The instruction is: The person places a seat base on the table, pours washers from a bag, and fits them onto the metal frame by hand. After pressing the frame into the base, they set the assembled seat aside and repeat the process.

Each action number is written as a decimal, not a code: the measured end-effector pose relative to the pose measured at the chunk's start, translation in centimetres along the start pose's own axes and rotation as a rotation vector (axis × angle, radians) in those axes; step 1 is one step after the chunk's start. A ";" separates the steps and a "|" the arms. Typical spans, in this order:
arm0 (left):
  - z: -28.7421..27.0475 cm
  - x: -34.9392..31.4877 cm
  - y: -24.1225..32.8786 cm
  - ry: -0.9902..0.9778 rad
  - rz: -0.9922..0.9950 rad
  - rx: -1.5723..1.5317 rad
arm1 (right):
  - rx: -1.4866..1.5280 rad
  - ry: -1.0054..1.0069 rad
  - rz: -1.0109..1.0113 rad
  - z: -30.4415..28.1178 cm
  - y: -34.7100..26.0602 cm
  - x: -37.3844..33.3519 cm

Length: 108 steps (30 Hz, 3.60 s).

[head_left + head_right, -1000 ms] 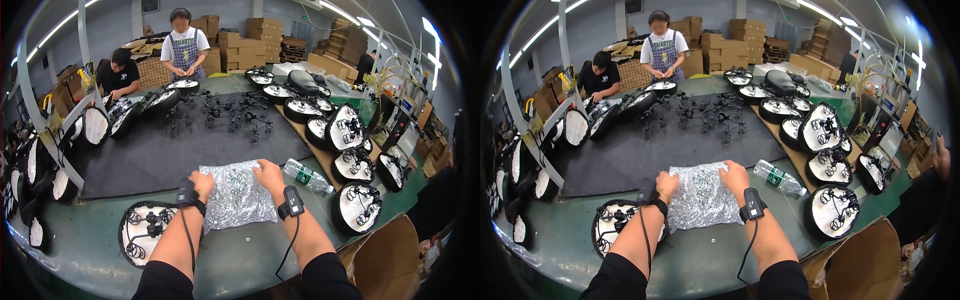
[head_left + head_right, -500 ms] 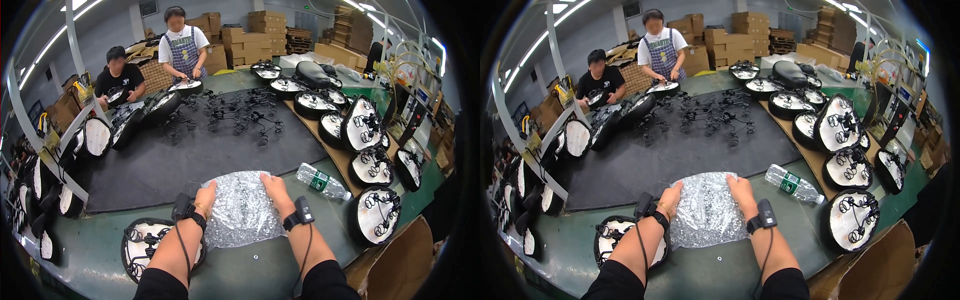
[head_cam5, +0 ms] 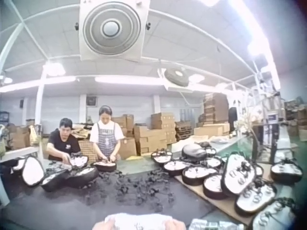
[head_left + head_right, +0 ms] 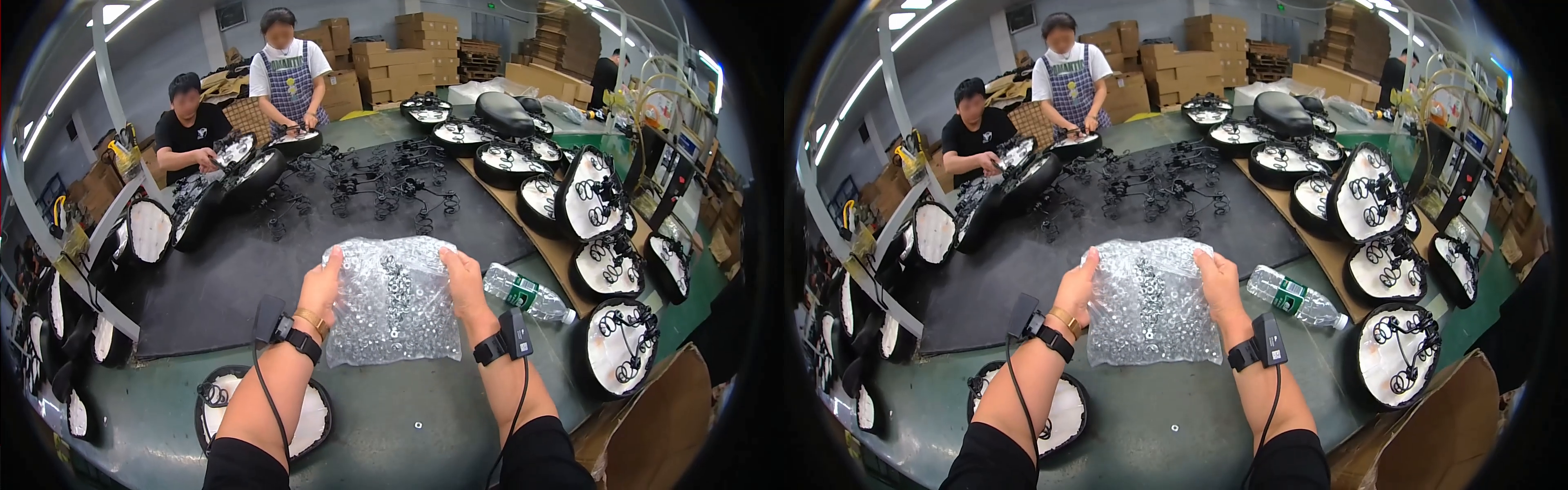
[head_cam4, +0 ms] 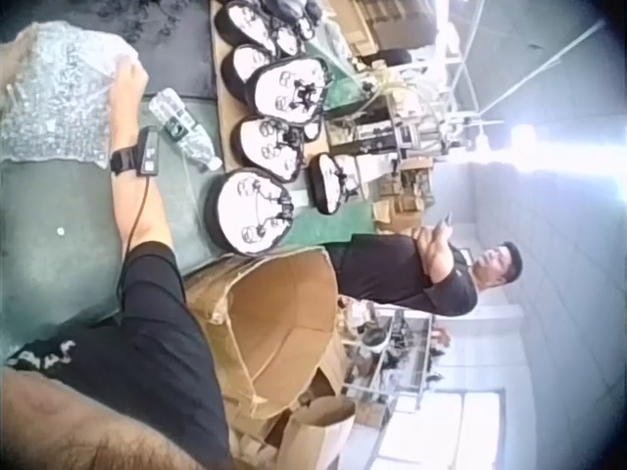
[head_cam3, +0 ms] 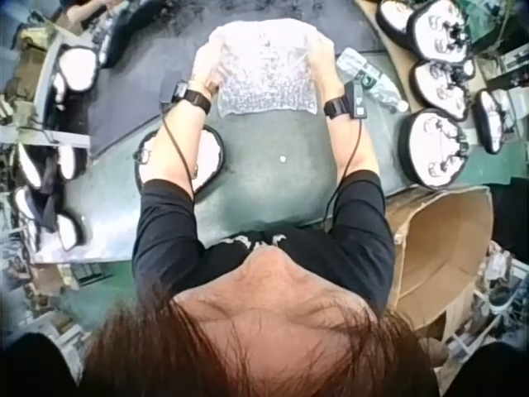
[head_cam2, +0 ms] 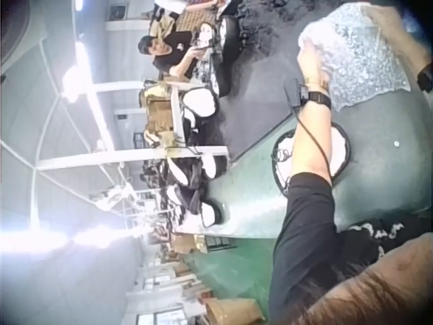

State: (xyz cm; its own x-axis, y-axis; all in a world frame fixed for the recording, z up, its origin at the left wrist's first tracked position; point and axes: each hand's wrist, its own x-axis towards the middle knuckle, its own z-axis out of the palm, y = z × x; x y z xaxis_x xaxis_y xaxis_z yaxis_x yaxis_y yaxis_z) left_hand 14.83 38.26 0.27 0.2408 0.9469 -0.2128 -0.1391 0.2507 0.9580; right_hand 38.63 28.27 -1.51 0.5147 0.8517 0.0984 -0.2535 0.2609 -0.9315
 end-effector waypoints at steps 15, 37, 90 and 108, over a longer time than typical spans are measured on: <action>-3.4 3.2 -6.0 0.079 0.072 0.321 | -0.328 -0.062 -0.138 -2.8 5.4 0.8; 2.7 -14.6 -9.9 0.241 0.323 0.496 | -1.328 -0.491 -0.698 6.9 5.0 -3.5; -1.7 -28.3 -9.1 -0.209 0.839 1.372 | -1.125 -0.400 -0.622 -5.0 3.2 -22.2; -24.7 -35.2 -8.3 0.296 0.965 1.151 | -1.014 -0.281 -0.359 -3.4 0.0 -33.4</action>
State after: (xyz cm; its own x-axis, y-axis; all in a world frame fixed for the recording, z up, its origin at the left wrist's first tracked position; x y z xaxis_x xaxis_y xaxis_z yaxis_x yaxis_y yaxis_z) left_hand -16.18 7.77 -4.95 0.2847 0.6922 0.6631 0.7055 -0.6197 0.3440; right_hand 24.23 -1.69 -6.03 0.1872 0.9076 0.3757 0.7262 0.1297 -0.6751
